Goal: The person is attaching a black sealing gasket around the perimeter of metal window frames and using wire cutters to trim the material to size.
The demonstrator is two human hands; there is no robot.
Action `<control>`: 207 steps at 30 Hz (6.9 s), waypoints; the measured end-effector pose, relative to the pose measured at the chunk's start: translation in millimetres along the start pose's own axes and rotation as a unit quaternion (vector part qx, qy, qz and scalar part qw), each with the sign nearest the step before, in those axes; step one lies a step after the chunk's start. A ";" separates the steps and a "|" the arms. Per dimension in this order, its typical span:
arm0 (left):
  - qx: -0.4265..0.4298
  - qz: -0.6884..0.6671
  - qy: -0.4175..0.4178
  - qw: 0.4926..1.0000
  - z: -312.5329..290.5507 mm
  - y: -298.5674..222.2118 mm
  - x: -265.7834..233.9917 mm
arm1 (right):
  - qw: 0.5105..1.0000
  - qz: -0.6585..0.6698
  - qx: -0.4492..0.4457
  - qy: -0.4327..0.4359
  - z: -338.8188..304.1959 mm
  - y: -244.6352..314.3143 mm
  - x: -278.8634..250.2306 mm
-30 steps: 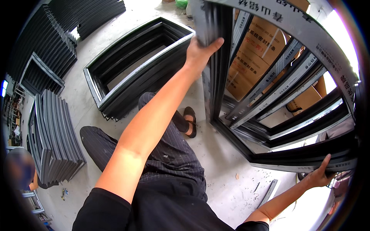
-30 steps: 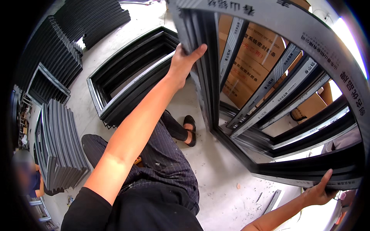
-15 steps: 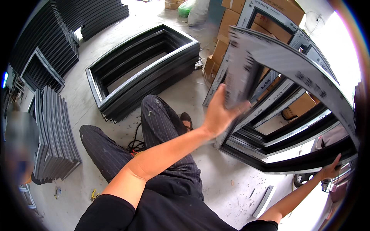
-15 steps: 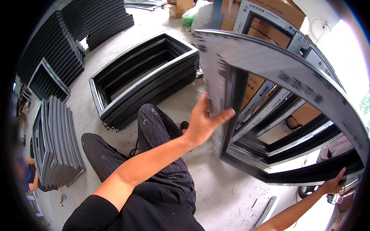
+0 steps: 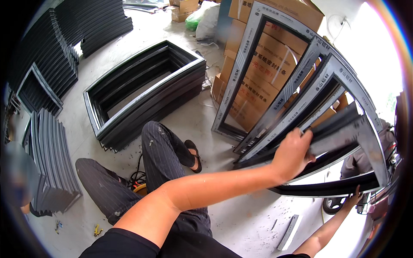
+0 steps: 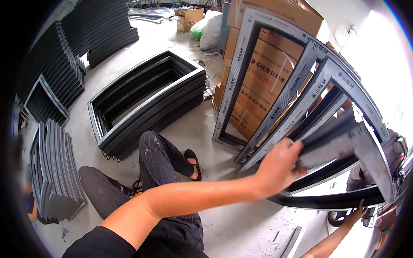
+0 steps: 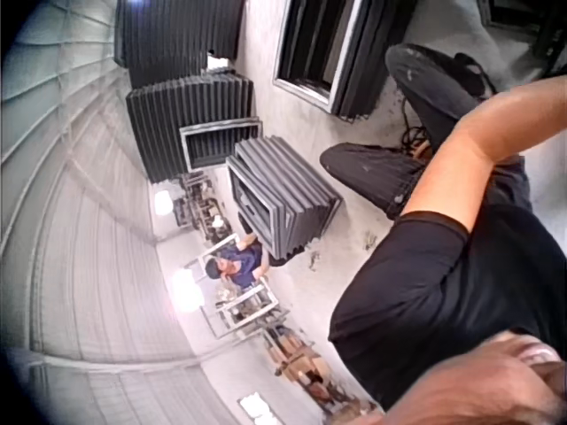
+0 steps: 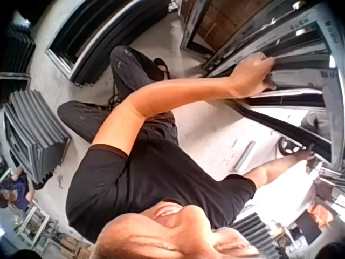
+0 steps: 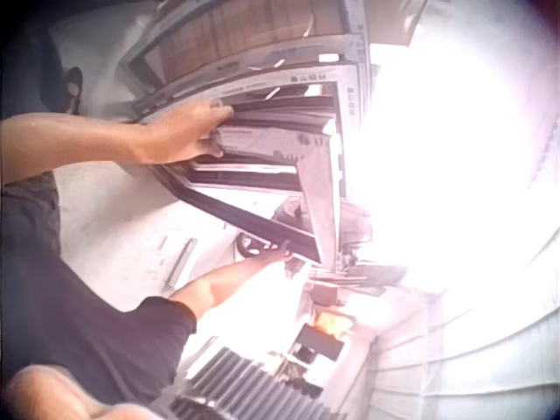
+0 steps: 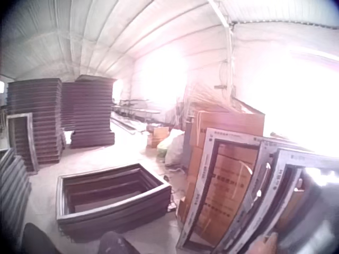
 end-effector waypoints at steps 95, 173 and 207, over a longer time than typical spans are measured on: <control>-0.416 0.009 -0.476 0.774 -438.8 153.0 -736.9 | -0.128 -0.141 -0.402 0.896 -1128.1 10.1 482.0; -0.443 -0.306 -0.412 0.735 -393.3 200.0 -548.8 | 0.384 0.120 0.020 0.915 -1037.5 277.7 527.2; -0.303 0.075 -0.427 0.849 -354.5 27.9 -532.9 | 0.271 0.032 0.409 0.871 -955.1 274.3 417.5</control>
Point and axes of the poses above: each hand's wrist, its own z-axis towards the middle knuckle, its own x-axis out of the palm, y = z × x, the point moved 9 cm from there along z, towards the middle knuckle, and after that the axes turned 6 degrees about -z, right-handed, at the moved point
